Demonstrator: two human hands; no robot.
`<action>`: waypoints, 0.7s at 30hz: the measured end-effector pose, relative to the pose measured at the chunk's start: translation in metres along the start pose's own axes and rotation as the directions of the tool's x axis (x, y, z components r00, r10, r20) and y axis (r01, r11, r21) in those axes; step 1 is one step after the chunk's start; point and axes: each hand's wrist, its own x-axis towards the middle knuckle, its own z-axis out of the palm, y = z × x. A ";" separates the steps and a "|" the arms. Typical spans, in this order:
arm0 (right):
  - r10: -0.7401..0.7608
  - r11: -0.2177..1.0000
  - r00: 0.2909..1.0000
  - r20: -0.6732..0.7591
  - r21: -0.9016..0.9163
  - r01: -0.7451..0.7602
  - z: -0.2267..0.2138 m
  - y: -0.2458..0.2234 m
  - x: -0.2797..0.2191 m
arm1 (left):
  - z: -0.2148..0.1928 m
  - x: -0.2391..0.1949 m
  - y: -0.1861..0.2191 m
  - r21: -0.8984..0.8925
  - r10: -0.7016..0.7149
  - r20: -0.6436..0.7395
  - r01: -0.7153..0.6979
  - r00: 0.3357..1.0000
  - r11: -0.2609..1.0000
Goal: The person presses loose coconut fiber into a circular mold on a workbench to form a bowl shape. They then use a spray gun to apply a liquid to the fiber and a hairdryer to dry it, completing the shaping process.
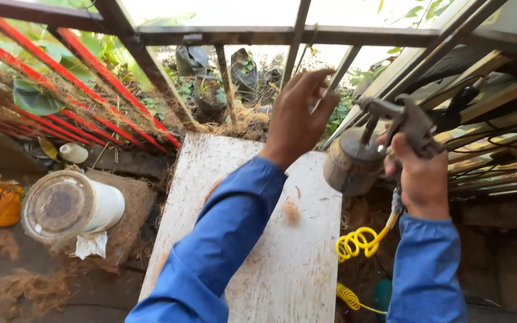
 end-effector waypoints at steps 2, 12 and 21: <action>0.002 0.999 0.999 -0.052 0.051 0.001 -0.007 0.000 0.029 | 0.019 0.042 0.004 0.076 0.160 -0.033 -0.157 0.987 0.985; 0.109 0.993 0.994 -0.023 0.056 -0.107 0.003 -0.035 0.116 | 0.080 0.159 -0.005 0.385 0.254 -0.170 -0.173 0.952 0.907; 0.098 0.995 0.986 0.137 0.001 -0.099 0.015 -0.063 0.158 | 0.050 0.150 0.020 0.211 0.251 -0.266 -0.198 0.931 0.957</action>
